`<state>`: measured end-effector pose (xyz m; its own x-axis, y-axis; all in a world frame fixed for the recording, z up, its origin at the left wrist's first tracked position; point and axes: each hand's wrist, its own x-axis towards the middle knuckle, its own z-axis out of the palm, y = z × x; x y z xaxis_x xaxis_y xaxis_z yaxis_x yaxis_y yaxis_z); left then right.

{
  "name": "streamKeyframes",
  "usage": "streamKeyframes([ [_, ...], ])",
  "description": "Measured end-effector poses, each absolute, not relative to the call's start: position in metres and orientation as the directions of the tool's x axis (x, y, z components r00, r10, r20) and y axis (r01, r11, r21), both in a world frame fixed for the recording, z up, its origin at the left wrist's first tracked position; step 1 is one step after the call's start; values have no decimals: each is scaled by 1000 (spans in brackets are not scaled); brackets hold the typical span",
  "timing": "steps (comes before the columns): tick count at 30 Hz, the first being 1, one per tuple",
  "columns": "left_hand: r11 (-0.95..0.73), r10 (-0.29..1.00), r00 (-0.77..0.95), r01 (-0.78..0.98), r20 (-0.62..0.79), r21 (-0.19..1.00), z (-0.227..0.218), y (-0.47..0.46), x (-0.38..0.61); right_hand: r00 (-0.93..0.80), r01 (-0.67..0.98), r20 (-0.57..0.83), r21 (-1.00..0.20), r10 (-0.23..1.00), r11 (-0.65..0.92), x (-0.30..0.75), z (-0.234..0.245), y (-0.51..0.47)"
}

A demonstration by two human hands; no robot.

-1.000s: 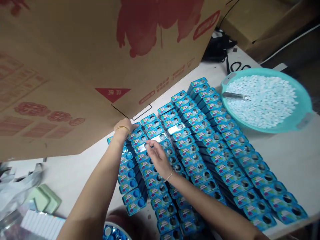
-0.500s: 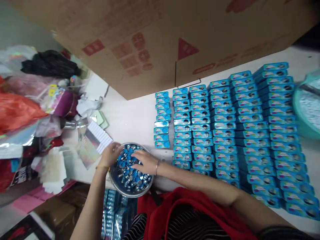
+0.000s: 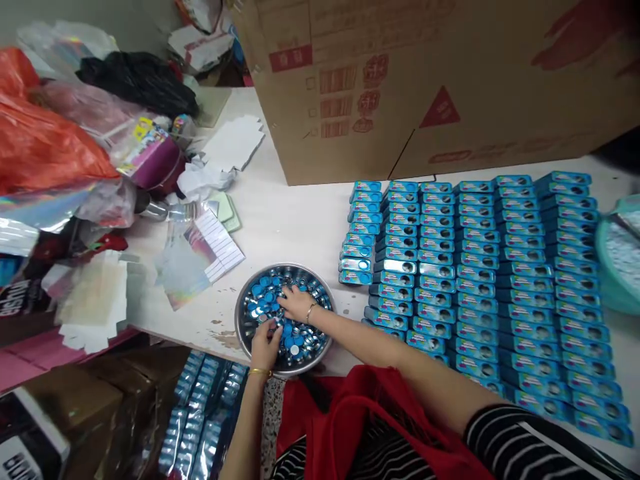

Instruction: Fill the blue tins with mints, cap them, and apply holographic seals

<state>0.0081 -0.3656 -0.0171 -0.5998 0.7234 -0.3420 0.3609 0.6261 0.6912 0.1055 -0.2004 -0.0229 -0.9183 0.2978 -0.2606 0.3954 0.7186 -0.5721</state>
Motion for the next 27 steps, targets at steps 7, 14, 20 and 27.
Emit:
streamKeyframes([
  [7, 550, 693, -669, 252, -267, 796, -6, -359, 11, -684, 384, -458, -888, 567, -254, 104, -9, -195],
  [14, 434, 749, -630, 230, -207, 871, 27, -333, 60, -520, 42, -783, -421, 340, -906, 112, 17, -200],
  [20, 449, 628, -762, 184, -161, 875, 37, -331, 90, -528, -178, -795, -241, 299, -954, 124, 26, -210],
  [27, 413, 724, -684, 332, -86, 848, 59, -328, 66, -730, -116, -651, -186, 211, -976, 157, 34, -218],
])
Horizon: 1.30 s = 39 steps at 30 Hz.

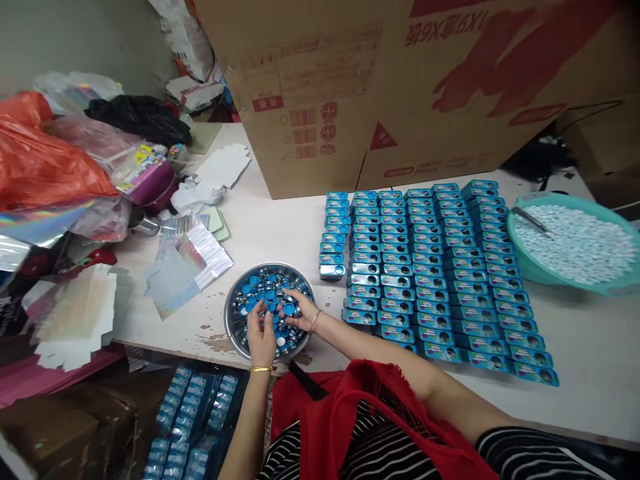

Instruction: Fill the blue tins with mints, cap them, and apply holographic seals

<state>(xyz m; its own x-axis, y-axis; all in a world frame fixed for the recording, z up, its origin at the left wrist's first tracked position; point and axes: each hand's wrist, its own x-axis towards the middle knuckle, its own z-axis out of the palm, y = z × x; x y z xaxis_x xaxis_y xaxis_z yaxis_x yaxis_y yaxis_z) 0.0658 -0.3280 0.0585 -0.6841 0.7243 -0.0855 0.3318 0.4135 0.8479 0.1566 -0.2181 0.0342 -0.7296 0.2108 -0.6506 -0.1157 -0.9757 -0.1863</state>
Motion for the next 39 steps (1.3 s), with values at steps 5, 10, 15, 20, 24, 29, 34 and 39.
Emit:
streamKeyframes([
  [5, 352, 850, -515, 405, -108, 844, 76, -310, 66, -832, -38, -545, -139, 108, -990, 184, 48, -220],
  [10, 184, 934, -354, 606, 55, 774, 86, -280, 104, -794, -138, -557, -226, 245, -964, 224, 57, -211],
  [15, -10, 959, -201, 679, 199, 734, 88, -246, 156, -743, -283, -526, -314, 414, -906, 282, 58, -190],
  [20, -17, 992, -94, 566, 84, 824, 91, -193, 196, -684, -354, -557, -310, 470, -882, 333, 53, -153],
  [24, -25, 1000, -2, 535, 30, 845, 98, -134, 220, -669, -426, -538, -288, 513, -858, 358, 45, -114],
  [29, 131, 991, -72, 479, -110, 868, 87, -38, 226, -637, -523, -470, -319, 611, -790, 379, 30, -64],
  [34, 230, 972, -200, 670, -127, 706, 59, 76, 207, -593, -601, -416, -340, 689, -723, 394, 21, -28],
  [39, 211, 965, -148, 930, -218, 301, 36, 158, 203, -581, -601, -426, -351, 694, -719, 395, 18, -6],
])
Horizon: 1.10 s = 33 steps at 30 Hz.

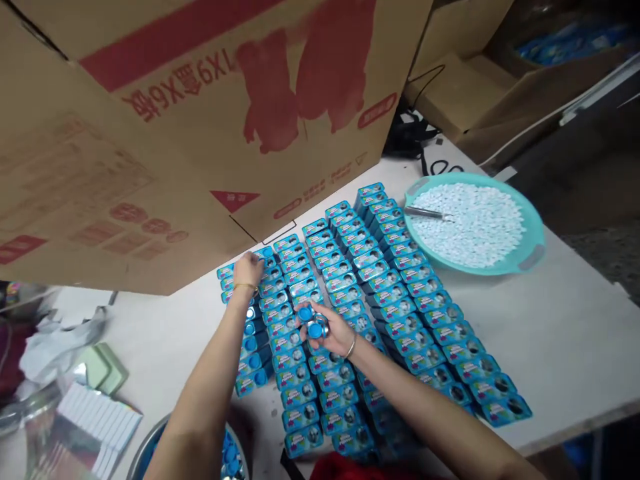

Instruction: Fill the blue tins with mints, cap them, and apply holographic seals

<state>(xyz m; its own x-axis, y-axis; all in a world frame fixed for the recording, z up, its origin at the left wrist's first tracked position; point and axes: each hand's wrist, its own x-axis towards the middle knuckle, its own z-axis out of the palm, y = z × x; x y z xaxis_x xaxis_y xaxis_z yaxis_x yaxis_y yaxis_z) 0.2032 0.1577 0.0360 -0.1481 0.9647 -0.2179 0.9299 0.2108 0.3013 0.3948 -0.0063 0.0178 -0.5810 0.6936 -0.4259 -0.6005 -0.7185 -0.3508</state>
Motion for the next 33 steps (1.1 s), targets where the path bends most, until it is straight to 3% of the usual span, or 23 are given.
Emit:
streamKeyframes([
  [3, 192, 917, -126, 971, -378, 142, 26, 184, 206, -582, -629, -411, -319, 702, -709, 393, 15, 2],
  [10, 150, 715, -115, 989, -690, -10, 15, 221, 204, -588, -680, -377, -250, 716, -689, 390, 6, 14],
  [14, 117, 791, -156, 988, -591, -104, 21, 214, 205, -581, -683, -369, -264, 726, -681, 391, 5, 22],
  [16, 96, 881, -97, 995, -463, -27, 30, 195, 210, -570, -682, -387, -270, 725, -680, 393, 7, 26],
  [20, -96, 908, 267, 884, -324, 458, 55, 132, 226, -550, -670, -433, -283, 715, -686, 395, 11, 29],
  [22, -166, 863, 415, 771, -288, 615, 65, 100, 234, -542, -649, -459, -303, 704, -698, 392, 11, 28],
  [29, -175, 921, 355, 747, -162, 642, 69, 63, 234, -499, -632, -538, -311, 679, -710, 371, 10, 24],
  [31, -73, 958, 229, 775, -171, 628, 63, 77, 225, -508, -647, -527, -288, 681, -706, 370, 10, 27],
  [33, 72, 971, 63, 842, -230, 534, 55, 98, 217, -525, -660, -493, -279, 694, -698, 372, 11, 30],
])
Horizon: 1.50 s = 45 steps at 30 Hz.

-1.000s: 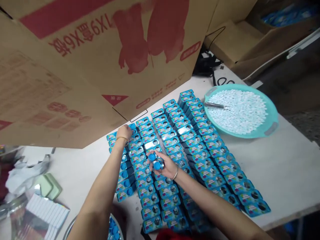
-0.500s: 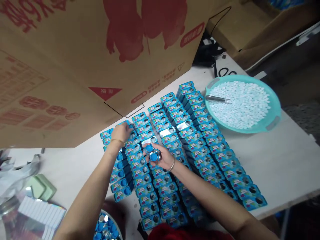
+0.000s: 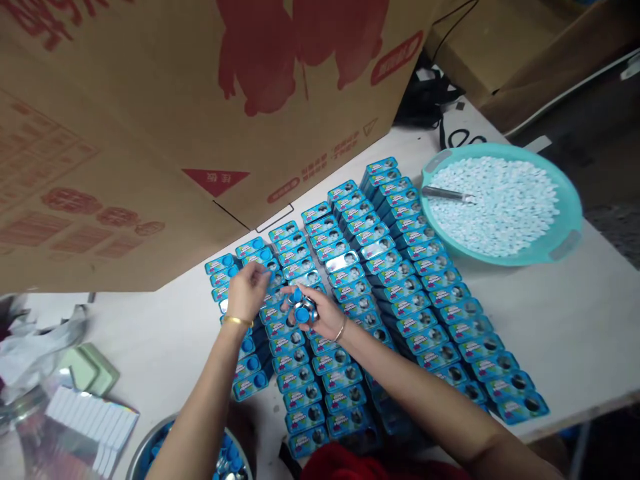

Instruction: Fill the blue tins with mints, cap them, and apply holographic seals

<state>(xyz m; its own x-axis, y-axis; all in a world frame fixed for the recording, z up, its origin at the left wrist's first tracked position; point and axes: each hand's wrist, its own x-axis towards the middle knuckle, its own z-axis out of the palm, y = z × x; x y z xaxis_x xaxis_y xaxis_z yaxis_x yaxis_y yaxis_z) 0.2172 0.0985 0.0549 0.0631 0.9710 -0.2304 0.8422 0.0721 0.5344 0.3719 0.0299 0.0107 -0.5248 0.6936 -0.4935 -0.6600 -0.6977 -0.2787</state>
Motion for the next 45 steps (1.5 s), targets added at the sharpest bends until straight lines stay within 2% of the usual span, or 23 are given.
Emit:
streamKeyframes([
  [3, 173, 926, -55, 941, -374, 290, 44, 134, 213, -531, -666, -468, -285, 706, -689, 376, 11, 33],
  [5, 163, 865, -78, 978, -495, 131, 38, 153, 215, -542, -659, -459, -287, 704, -695, 379, 10, 34],
  [7, 143, 789, -100, 989, -606, 23, 35, 168, 219, -561, -652, -444, -283, 699, -704, 380, 7, 33],
  [11, 113, 695, -125, 991, -708, -64, 31, 183, 222, -592, -642, -414, -276, 691, -715, 379, 1, 32],
  [16, 95, 784, -153, 987, -601, -127, 40, 175, 223, -624, -607, -411, -282, 665, -743, 381, 1, 30],
  [17, 90, 818, -118, 993, -563, -78, 43, 168, 223, -629, -598, -416, -281, 656, -751, 382, 3, 30],
  [18, 70, 849, -46, 997, -527, 26, 48, 158, 225, -632, -590, -424, -279, 648, -758, 383, 4, 28],
  [20, -30, 874, 200, 932, -443, 362, 56, 132, 228, -628, -581, -446, -276, 637, -766, 385, 6, 26],
  [22, -148, 834, 449, 742, -321, 654, 63, 103, 233, -620, -579, -463, -275, 633, -768, 384, 8, 23],
  [24, -193, 806, 545, 612, -232, 767, 67, 77, 236, -621, -577, -466, -273, 631, -769, 382, 9, 20],
  [27, -85, 861, 443, 610, -251, 788, 63, 60, 232, -635, -585, -447, -254, 630, -770, 380, 10, 19],
  [29, 43, 893, 302, 680, -333, 732, 57, 65, 223, -649, -585, -441, -232, 620, -777, 381, 10, 19],
  [30, 92, 899, 225, 741, -375, 665, 54, 71, 219, -653, -584, -444, -222, 614, -781, 382, 10, 19],
  [34, 135, 879, 8, 955, -476, 265, 44, 104, 215, -620, -598, -461, -246, 635, -763, 387, 10, 18],
  [36, 131, 843, -41, 983, -536, 131, 42, 118, 221, -595, -612, -459, -274, 660, -742, 388, 9, 16],
  [40, 100, 762, -101, 994, -640, -37, 39, 136, 231, -584, -624, -451, -283, 675, -729, 389, 6, 14],
  [45, 56, 761, -127, 990, -636, -131, 33, 138, 231, -541, -649, -466, -299, 700, -700, 388, 7, 13],
])
